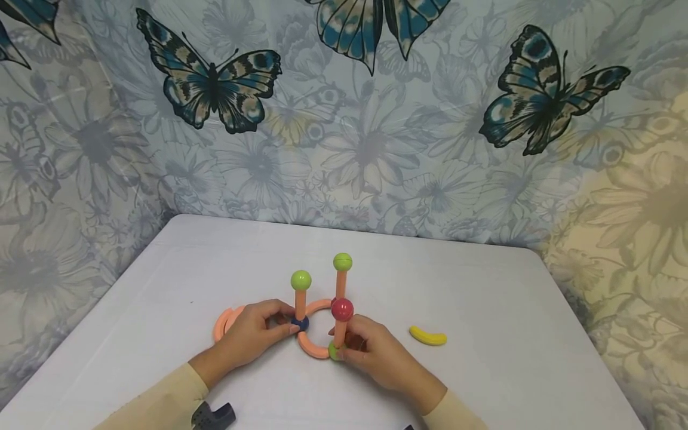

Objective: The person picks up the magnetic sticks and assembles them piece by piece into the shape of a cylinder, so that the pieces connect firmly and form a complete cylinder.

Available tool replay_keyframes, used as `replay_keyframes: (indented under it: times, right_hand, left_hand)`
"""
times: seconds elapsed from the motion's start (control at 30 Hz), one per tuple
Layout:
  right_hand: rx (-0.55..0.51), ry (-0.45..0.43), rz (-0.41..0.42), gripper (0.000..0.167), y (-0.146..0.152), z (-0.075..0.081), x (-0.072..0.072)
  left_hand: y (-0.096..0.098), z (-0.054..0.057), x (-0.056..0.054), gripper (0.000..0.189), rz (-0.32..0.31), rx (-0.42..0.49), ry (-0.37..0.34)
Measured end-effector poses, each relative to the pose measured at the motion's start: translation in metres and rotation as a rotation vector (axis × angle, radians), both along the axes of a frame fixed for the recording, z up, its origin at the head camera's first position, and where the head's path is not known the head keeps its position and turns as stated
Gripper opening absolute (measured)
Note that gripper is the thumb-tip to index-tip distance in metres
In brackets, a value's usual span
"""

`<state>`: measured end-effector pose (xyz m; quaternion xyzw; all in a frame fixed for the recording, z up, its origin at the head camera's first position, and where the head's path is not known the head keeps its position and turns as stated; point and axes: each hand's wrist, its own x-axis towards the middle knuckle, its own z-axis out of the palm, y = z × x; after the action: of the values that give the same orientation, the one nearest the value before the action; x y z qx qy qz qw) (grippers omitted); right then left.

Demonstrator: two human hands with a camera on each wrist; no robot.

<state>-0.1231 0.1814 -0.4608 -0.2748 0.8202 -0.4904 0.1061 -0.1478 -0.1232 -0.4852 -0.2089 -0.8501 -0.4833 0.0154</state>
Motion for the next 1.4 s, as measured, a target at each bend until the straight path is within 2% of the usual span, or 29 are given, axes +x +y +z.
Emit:
replay_keyframes:
  times: [0.3, 0.53, 0.7, 0.9, 0.97, 1.07, 1.2, 1.33, 1.4]
  right_hand:
    - [0.011, -0.006, 0.003, 0.020, 0.000, 0.001, 0.001]
    - [0.006, -0.016, 0.007, 0.018, 0.000, 0.000, 0.001]
    - [0.005, -0.014, 0.006, 0.018, 0.001, 0.000, 0.001]
    - [0.012, -0.012, 0.006, 0.017, 0.001, 0.001, 0.001]
    - [0.014, -0.005, 0.005, 0.018, 0.002, 0.001, 0.001]
    - [0.011, 0.007, 0.007, 0.018, 0.002, 0.001, 0.001]
    - [0.003, 0.018, 0.012, 0.018, 0.002, 0.000, 0.001]
    - [0.001, 0.016, 0.013, 0.018, 0.002, -0.001, 0.001]
    - [0.002, 0.007, 0.013, 0.019, 0.002, -0.001, 0.001]
  left_hand:
    - [0.000, 0.006, 0.002, 0.024, 0.013, -0.025, 0.002]
    - [-0.003, 0.010, 0.001, 0.023, 0.004, -0.003, -0.040]
    - [-0.011, 0.019, -0.003, 0.028, 0.000, 0.030, -0.080]
    - [-0.037, 0.036, -0.013, 0.046, 0.025, 0.179, -0.191]
    - [-0.049, 0.042, -0.017, 0.049, 0.025, 0.222, -0.202]
    - [-0.069, 0.049, -0.022, 0.052, 0.045, 0.231, -0.205]
    - [-0.095, 0.049, -0.030, 0.059, 0.061, 0.201, -0.248]
    - [-0.117, 0.042, -0.034, 0.067, -0.002, 0.228, -0.355]
    - [-0.126, 0.038, -0.034, 0.064, -0.034, 0.199, -0.404]
